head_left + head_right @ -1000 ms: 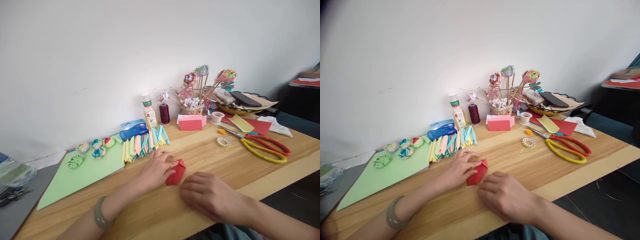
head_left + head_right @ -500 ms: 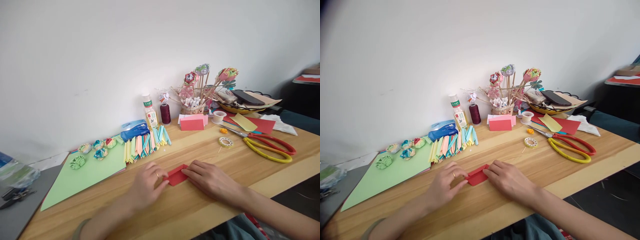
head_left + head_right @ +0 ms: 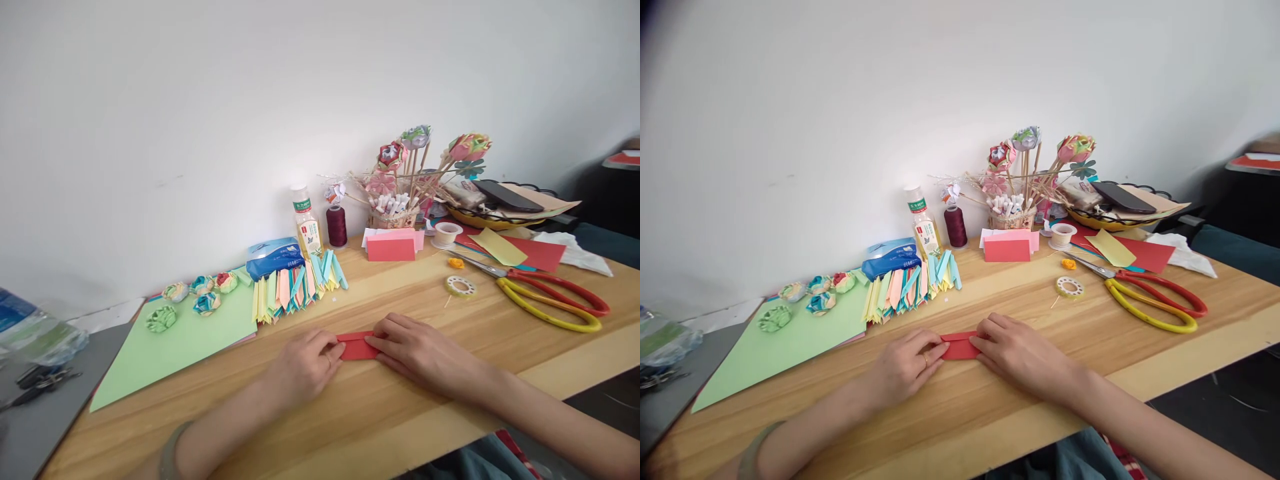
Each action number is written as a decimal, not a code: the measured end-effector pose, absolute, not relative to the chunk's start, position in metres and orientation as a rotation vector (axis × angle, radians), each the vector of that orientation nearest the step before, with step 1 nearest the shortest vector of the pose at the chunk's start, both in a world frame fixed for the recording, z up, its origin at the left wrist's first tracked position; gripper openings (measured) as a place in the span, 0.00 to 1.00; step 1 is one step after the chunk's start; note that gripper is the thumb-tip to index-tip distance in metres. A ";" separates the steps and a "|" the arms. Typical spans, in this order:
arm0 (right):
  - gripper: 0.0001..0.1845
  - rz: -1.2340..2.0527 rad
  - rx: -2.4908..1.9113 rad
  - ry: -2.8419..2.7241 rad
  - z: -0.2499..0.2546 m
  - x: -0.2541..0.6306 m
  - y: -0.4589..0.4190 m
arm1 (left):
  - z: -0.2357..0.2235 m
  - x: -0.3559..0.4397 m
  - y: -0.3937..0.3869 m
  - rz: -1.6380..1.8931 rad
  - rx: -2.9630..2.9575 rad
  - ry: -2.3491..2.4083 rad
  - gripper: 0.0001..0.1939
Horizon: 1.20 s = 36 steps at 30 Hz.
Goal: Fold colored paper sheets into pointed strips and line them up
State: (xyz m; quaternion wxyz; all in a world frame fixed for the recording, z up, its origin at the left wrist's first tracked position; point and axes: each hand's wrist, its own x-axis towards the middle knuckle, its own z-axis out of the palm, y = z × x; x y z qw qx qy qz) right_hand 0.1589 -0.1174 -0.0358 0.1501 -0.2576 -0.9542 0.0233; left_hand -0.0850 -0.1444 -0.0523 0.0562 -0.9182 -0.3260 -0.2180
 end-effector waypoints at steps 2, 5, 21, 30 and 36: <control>0.15 -0.088 -0.662 -2.774 -0.037 0.158 -0.116 | -0.052 -0.087 -0.142 -0.639 -2.757 -0.898 0.15; 0.15 -0.217 -0.622 -2.755 -0.039 0.158 -0.116 | -0.051 -0.087 -0.139 -0.638 -2.723 -0.873 0.14; 0.14 -0.036 -0.884 -2.583 -0.046 0.152 -0.124 | -0.051 -0.081 -0.139 -0.833 -2.850 -1.114 0.15; 0.14 0.041 -0.915 -2.517 -0.047 0.151 -0.126 | -0.048 -0.078 -0.140 -0.798 -2.894 -1.394 0.10; 0.10 0.270 -1.031 -2.443 -0.048 0.153 -0.123 | -0.052 -0.083 -0.133 -0.966 -2.890 -1.828 0.08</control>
